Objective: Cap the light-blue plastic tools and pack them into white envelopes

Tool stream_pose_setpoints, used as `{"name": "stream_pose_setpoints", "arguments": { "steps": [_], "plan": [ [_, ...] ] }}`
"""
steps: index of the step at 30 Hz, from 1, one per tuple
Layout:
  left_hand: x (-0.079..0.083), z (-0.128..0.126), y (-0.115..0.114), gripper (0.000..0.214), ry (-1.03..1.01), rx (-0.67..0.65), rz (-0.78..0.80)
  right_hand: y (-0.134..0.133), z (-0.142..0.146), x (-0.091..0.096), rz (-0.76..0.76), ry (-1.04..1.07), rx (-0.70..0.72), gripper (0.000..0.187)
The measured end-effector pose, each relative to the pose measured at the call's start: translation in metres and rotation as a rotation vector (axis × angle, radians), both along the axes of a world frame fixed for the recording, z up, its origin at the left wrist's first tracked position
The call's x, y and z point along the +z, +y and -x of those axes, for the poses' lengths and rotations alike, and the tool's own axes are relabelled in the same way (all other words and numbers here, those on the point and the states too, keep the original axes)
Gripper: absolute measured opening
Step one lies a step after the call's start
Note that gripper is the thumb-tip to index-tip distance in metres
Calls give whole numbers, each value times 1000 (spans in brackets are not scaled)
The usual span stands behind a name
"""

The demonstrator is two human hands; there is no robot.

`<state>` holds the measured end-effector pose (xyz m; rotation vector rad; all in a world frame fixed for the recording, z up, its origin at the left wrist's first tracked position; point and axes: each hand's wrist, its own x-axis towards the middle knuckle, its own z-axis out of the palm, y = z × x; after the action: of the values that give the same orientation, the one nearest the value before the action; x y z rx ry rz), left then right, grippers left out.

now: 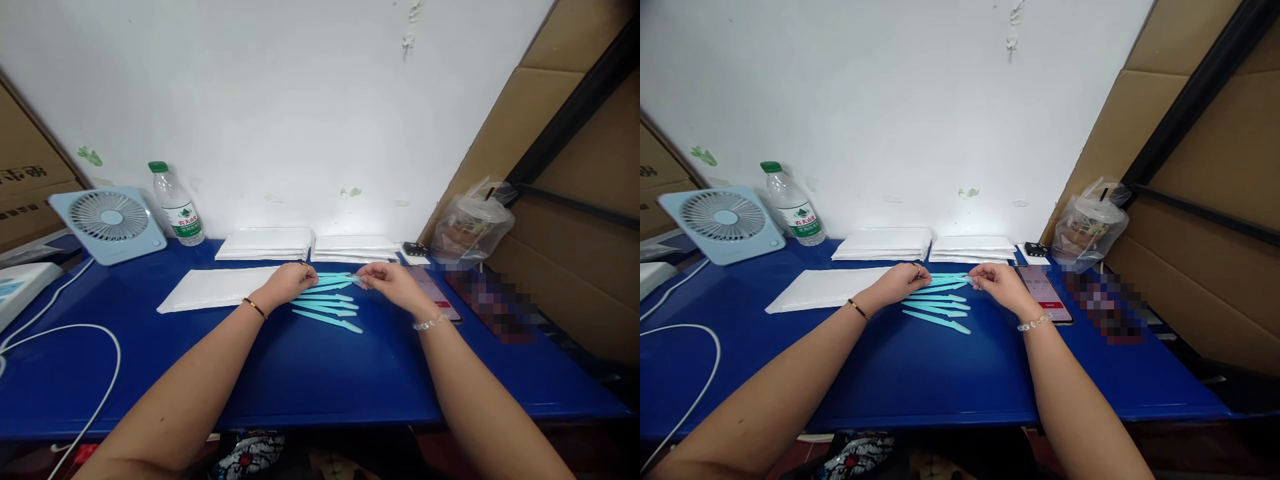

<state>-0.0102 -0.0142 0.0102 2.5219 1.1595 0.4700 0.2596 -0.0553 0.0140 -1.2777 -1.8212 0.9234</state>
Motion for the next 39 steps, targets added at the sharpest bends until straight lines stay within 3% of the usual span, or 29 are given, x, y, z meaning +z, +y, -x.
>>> {"name": "stream_pose_setpoints", "arguments": {
  "steps": [3,7,17,19,23,26,32,36,39],
  "plan": [
    [1,2,0,25,-34,-3,100,1,-2,1,-29,44,-24,31],
    [3,3,-1,27,-37,19,120,1,-3,2,-48,62,-35,32],
    [14,-4,-11,30,17,-62,121,-4,6,0,107,6,120,30],
    [12,-4,-11,28,65,-62,110,-3,4,0,46,-114,109,26],
    [2,-8,-8,20,84,15,-42,3,-3,-6,-207,-482,-74,16],
    [-4,-12,-7,18,126,45,-109,7,-3,-13,-243,-619,-72,11],
    [-4,-15,-9,17,138,57,7,8,5,-15,-275,-769,-103,9],
    [-6,-18,-11,27,113,107,-23,7,8,-14,-308,-718,-77,7],
    [-8,-20,-11,19,106,116,-8,9,7,-16,-315,-679,-29,9]
  ]
}}
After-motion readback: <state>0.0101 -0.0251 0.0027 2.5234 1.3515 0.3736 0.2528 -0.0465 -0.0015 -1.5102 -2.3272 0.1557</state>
